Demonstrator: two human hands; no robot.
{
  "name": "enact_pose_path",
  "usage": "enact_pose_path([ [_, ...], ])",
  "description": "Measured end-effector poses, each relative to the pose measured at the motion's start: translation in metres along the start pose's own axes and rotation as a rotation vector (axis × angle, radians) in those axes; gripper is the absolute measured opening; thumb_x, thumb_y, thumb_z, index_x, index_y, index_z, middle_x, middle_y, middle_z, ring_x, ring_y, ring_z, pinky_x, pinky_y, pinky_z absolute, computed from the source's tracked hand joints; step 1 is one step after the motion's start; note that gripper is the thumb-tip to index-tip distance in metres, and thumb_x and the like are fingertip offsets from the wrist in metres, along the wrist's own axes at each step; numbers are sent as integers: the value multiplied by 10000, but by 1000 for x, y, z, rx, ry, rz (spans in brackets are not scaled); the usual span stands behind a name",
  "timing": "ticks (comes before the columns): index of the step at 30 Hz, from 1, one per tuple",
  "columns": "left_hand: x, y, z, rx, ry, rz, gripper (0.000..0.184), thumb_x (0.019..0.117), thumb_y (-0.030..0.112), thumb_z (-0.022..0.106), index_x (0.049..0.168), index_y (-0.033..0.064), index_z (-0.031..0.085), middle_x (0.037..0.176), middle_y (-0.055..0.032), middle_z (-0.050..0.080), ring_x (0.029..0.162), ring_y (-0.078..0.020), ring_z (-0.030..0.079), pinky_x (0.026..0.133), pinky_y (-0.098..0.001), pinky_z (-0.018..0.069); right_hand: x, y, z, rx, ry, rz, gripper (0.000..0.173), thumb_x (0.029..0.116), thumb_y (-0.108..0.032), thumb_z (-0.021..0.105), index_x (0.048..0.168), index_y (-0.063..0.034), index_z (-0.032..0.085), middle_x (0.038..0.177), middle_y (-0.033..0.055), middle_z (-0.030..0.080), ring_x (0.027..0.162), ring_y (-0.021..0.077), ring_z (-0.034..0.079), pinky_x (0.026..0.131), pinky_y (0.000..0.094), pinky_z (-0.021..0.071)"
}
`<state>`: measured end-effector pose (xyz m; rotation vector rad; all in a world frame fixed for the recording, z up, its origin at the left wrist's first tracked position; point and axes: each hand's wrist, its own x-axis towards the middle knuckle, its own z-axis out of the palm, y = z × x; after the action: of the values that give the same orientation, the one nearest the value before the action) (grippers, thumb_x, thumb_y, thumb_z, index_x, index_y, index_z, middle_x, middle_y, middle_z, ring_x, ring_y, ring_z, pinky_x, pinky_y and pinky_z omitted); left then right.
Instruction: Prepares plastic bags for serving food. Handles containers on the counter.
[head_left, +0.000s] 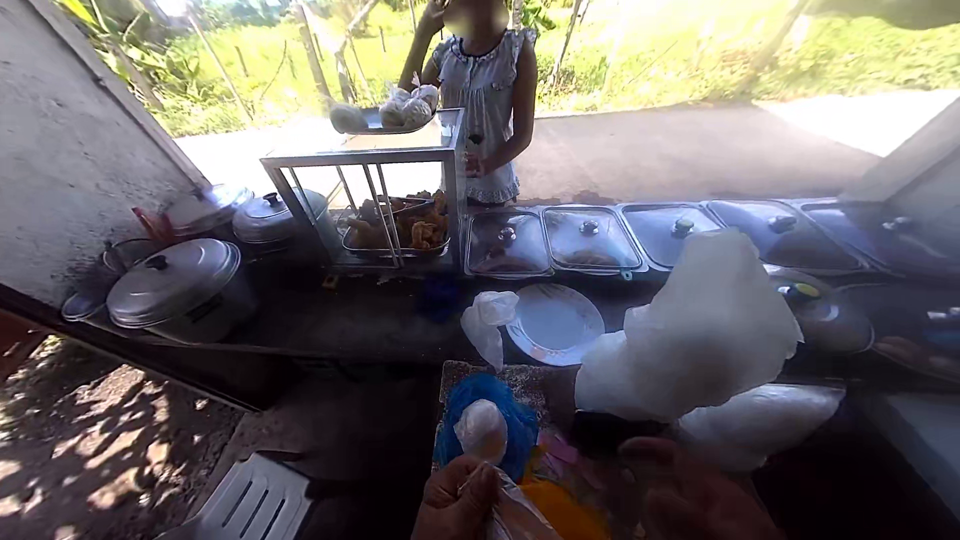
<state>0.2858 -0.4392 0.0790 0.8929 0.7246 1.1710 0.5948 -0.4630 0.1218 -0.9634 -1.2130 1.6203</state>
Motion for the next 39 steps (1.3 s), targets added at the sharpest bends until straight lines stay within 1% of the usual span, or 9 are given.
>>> enact_pose_path([
  [2,10,-1,10,58,-8,-77,188,1026,226,634,965,73,725,797,-41,706,685,-90,660,658,-285,583,34,27,35,-136,-188,124,449,1013,-202,619,1455,-153,559,974,31,727,686,90,639,615,314,569],
  [4,20,-2,12,102,86,-126,202,1006,214,670,948,25,712,769,-75,698,664,-115,659,640,-301,584,57,50,60,-67,-242,90,285,1026,-128,607,1295,-40,639,1021,47,744,860,104,699,800,331,599],
  [7,31,4,-4,58,126,-166,231,982,220,704,956,-9,694,788,-117,702,694,-152,680,673,-332,602,78,55,74,87,-74,71,108,1032,-126,581,1033,-73,676,856,-29,700,780,42,655,732,253,567],
  [16,98,-41,-59,526,321,-166,196,1015,235,646,977,63,732,844,-65,719,756,-162,703,677,-356,606,155,97,62,-208,362,244,177,976,-152,610,826,-70,655,719,18,637,672,103,610,639,311,526],
  [23,86,-94,-70,330,378,-13,235,946,141,591,1098,-22,666,995,-127,714,954,-181,699,872,-382,590,143,159,48,-580,414,421,234,937,-218,608,937,9,663,902,143,646,862,256,629,800,475,515],
  [28,92,-81,-60,524,440,-16,211,923,187,652,1064,45,720,970,-78,743,925,-148,721,830,-366,617,109,104,76,-545,292,126,785,889,-262,685,1603,-176,368,738,41,628,586,153,585,595,383,544],
  [33,72,-65,-68,666,209,265,382,965,81,502,1301,50,681,1406,-135,581,1304,-220,553,1080,-372,495,119,111,83,-705,229,-64,730,903,-418,774,1528,-162,497,1157,52,756,1047,122,727,966,409,593],
  [36,64,-63,-72,510,-63,243,530,978,79,432,1498,-13,475,1563,-156,464,1450,-250,439,1207,-423,380,118,132,80,-636,224,-136,630,917,-339,777,1461,-111,557,1206,24,742,1122,74,692,1037,351,561],
  [39,67,-82,-79,467,-42,230,496,1080,236,354,1495,-10,467,1535,-138,498,1415,-196,474,1205,-381,378,124,147,72,-711,191,33,686,915,-414,761,1505,-173,509,1195,74,740,1117,176,708,1026,467,556],
])
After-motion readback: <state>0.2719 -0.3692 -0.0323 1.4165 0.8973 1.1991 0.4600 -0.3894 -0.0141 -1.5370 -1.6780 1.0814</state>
